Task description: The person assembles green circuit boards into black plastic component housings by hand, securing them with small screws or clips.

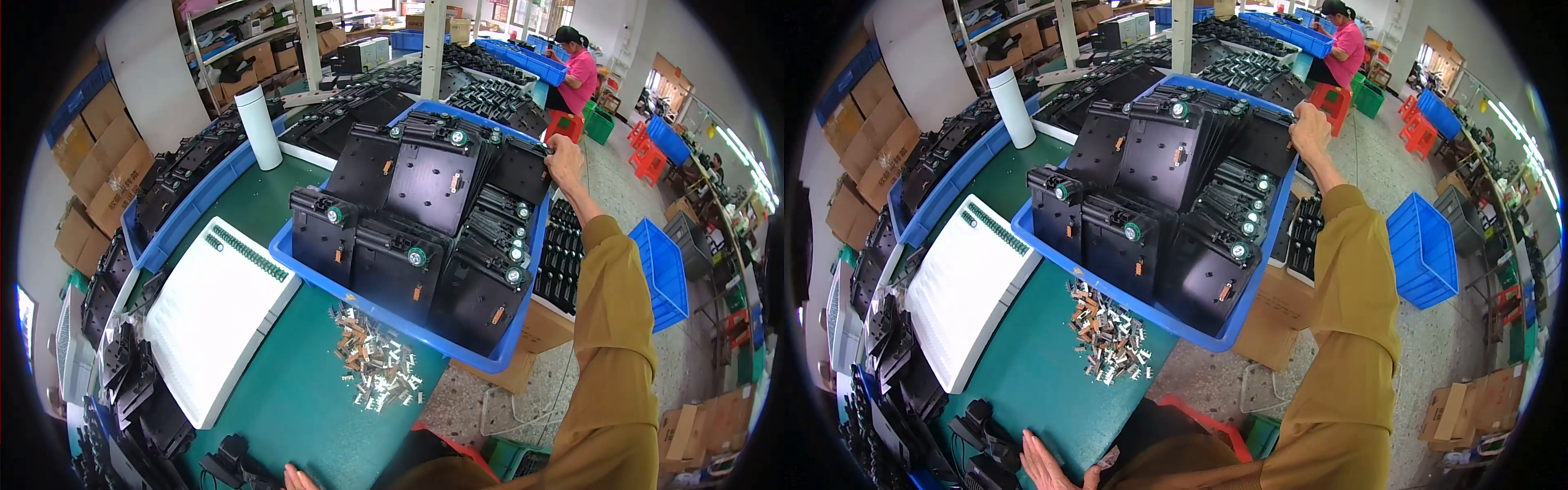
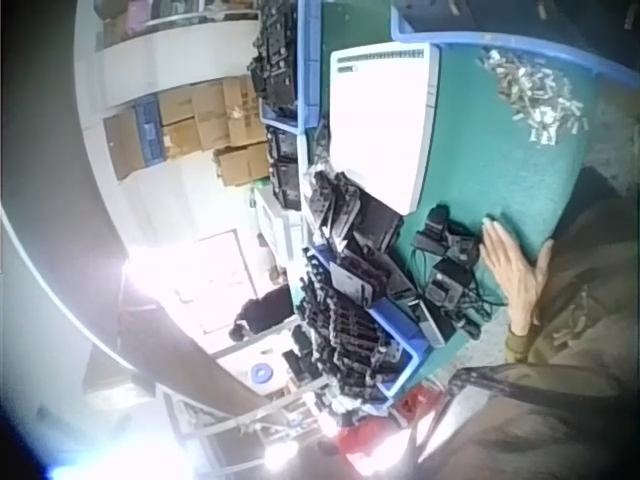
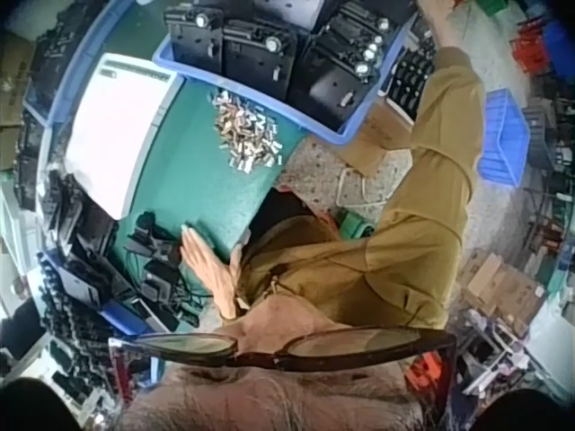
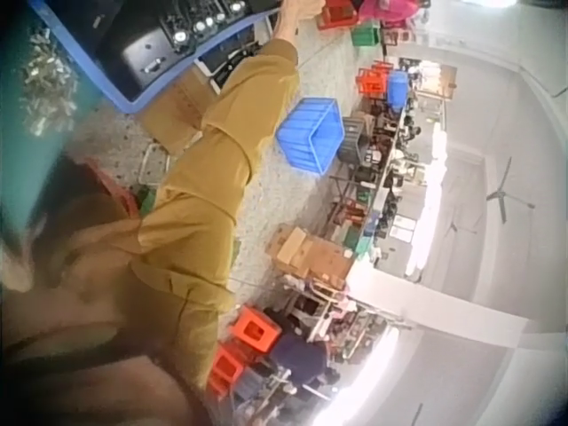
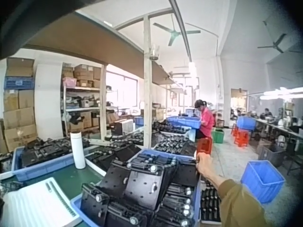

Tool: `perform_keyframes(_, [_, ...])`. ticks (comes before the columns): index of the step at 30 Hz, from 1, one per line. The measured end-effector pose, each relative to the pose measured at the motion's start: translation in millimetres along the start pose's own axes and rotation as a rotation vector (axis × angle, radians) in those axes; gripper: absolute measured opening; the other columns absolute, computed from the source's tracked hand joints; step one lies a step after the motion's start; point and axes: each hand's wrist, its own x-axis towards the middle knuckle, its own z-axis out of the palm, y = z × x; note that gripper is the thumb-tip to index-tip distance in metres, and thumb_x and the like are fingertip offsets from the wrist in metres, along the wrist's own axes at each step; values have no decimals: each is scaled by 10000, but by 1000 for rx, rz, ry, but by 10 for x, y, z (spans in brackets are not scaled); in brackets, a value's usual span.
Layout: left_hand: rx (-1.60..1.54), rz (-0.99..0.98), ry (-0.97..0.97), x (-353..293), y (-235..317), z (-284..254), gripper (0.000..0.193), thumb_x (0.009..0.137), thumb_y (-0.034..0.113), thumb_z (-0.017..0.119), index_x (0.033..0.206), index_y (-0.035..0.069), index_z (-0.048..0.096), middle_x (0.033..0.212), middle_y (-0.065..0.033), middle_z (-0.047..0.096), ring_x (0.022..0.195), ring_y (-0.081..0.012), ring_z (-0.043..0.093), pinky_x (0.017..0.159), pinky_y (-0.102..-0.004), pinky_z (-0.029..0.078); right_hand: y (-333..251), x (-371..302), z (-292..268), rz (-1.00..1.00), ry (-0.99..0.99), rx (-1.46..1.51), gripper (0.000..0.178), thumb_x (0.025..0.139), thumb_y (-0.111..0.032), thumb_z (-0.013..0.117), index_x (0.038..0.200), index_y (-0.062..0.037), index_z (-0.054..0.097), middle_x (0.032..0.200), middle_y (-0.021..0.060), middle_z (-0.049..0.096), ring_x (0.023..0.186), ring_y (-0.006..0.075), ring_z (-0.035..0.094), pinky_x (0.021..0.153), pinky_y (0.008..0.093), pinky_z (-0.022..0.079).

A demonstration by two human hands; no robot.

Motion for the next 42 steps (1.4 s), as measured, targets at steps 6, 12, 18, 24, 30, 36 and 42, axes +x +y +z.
perform_keyframes(6, [6,4,-5,3,12,-5,971,894,583,592,1521,-68,238,1546,-285,306,1420,-453,307,1147,-580,232,-21,-36,33,34,-49,13,323,730,-91,688,1052,-101,671,1022,215,691,1013,409,661,854,485,517])
perform_keyframes(12, [4,9,-12,-15,50,1,963,900,579,586,1520,-71,238,1546,-281,309,1423,-452,303,1150,-579,225,-16,-172,-18,5,61,32,357,739,-100,687,1096,-105,702,1044,187,703,1021,388,663,875,469,516])
perform_keyframes(18, [-7,4,-27,32,65,-42,923,885,489,647,1510,-69,261,1542,-279,315,1423,-458,296,1153,-581,215,29,-102,-109,-53,216,372,294,792,-117,661,1077,-81,721,1050,112,716,942,261,688,844,361,513])
perform_keyframes(24, [5,31,-43,62,15,-5,955,805,507,716,1448,-94,346,1515,-329,327,1389,-488,345,1121,-617,227,-740,-541,-1022,-169,160,857,385,942,-76,629,1323,-29,605,1270,97,648,1142,183,614,987,297,464])
perform_keyframes(30, [-70,-3,9,37,-49,47,884,766,489,756,1410,-28,442,1508,-288,356,1386,-440,359,1109,-595,259,-2490,-1675,-2220,-448,-386,943,381,920,-83,630,1297,-32,612,1241,77,634,1138,161,593,978,284,458])
perform_keyframes(36, [-76,21,42,-38,-74,-30,802,816,486,705,1407,3,459,1477,-277,392,1352,-402,407,1060,-562,325,-3852,-2637,-2440,-847,-1235,1044,421,798,29,654,1218,-5,641,1095,89,651,953,152,632,809,275,515])
perform_keyframes(42, [-110,53,89,-33,-76,-10,808,825,483,700,1425,7,442,1482,-280,386,1334,-399,424,1037,-545,357,-5193,-3178,-1582,-941,-1193,1197,440,797,-80,683,1224,2,622,1049,130,677,958,219,651,824,343,528])
